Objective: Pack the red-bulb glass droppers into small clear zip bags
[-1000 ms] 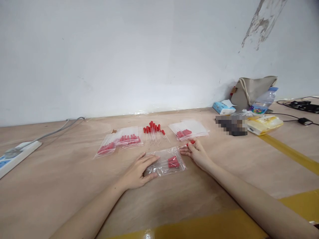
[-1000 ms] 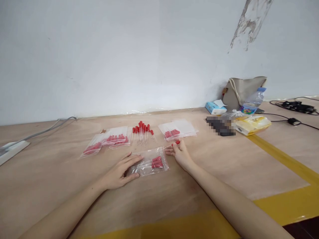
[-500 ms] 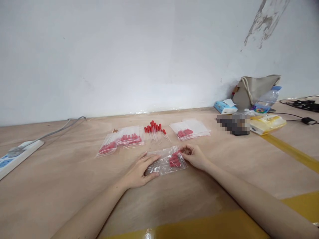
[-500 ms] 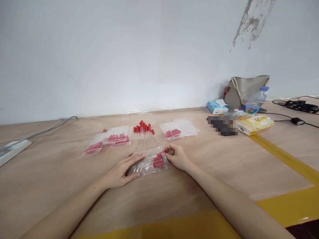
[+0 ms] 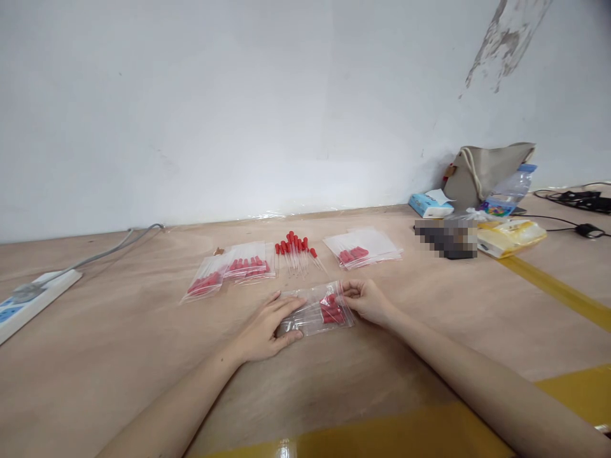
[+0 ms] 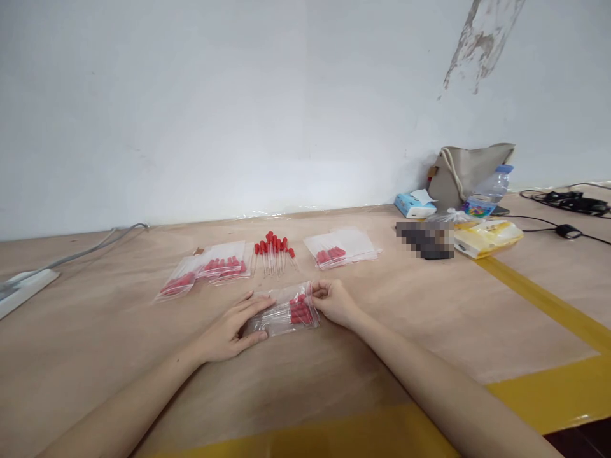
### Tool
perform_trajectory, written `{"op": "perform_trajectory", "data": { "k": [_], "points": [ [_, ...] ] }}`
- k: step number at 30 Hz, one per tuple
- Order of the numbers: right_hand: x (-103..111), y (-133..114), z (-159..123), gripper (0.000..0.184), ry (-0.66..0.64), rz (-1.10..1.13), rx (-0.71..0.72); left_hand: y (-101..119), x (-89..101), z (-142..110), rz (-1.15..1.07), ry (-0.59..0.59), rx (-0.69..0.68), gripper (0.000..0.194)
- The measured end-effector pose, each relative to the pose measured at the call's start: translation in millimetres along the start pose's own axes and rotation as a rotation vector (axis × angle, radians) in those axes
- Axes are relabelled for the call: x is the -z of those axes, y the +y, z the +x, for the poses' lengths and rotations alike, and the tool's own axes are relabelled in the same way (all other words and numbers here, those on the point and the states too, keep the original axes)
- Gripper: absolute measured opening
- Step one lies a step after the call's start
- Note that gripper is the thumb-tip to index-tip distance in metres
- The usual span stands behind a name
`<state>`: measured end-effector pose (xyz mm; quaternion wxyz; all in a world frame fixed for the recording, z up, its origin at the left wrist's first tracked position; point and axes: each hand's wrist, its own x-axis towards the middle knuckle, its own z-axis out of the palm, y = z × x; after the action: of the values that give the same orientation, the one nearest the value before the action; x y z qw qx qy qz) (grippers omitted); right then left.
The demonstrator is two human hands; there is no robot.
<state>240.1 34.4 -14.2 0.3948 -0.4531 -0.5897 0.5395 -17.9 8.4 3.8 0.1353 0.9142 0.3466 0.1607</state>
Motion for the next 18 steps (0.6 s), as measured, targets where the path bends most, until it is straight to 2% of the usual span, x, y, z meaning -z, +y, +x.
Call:
{"op": "perform_trajectory", "data": {
  "k": [5,10,12,15,18],
  "points": [
    [1,0,1,0.031,-0.085,0.032,0.022,3,2.8,0,0.002,-0.014,-0.007,0.051],
    [1,0,0,0.025,-0.160,-0.180,0.225,3,3.8,1,0.022,-0.062,0.001,0.041],
    [6,-4,1,0.025,-0.172,-0.244,0.234,2,3.0,1,0.019,-0.059,0.000,0.042],
    [15,-17,11,0.020,-0.001,-0.479,0.218,1,1.5,1,0.007,-0.041,-0.007,0.043],
    [12,-36,32,0.014,0.201,-0.773,0.250,1,0.5,1,-0.005,-0.022,-0.014,0.044]
  ]
}}
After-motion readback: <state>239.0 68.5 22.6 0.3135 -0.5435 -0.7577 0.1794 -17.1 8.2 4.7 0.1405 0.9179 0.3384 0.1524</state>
